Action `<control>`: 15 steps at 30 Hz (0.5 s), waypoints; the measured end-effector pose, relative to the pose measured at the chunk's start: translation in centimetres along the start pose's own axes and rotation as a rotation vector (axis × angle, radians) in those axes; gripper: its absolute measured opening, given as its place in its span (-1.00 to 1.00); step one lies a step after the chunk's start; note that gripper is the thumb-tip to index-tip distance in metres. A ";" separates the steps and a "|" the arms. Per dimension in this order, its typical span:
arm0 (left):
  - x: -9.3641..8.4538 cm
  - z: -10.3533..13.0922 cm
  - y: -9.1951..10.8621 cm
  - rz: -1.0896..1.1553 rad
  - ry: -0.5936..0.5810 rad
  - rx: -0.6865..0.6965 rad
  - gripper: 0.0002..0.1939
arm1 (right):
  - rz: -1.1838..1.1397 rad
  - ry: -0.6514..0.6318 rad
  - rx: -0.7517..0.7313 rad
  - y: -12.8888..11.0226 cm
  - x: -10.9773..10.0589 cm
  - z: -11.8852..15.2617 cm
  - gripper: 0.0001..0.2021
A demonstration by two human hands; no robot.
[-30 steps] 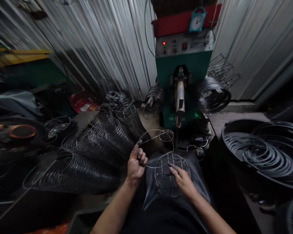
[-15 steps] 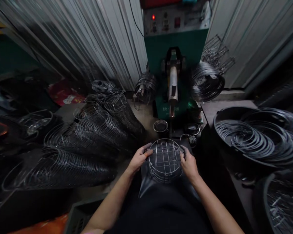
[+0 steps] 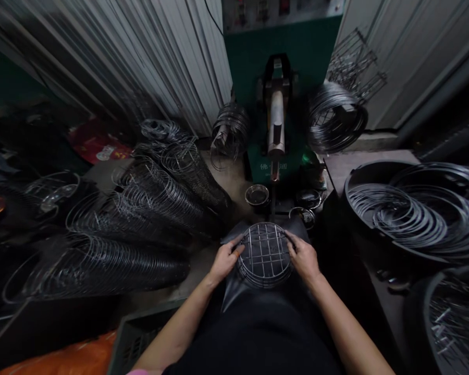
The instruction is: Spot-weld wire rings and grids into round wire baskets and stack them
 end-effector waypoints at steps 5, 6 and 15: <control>-0.2 0.7 0.2 -0.171 -0.125 0.028 -0.38 | -0.245 -0.063 0.070 0.7 -0.2 -0.3 -0.63; -0.1 1.0 0.3 -0.225 -0.162 0.018 -0.24 | -0.296 -0.084 0.104 0.8 -0.2 -0.3 -0.62; 1.1 2.4 1.3 -0.415 -0.168 -0.070 0.37 | -0.440 -0.071 0.195 1.2 0.3 -0.6 -0.64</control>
Point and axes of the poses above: each hand's wrist, its own z-axis away from the middle knuckle, its own x-axis out of the palm, y = z × x, the point moved 3 cm from there along -z, towards the middle knuckle
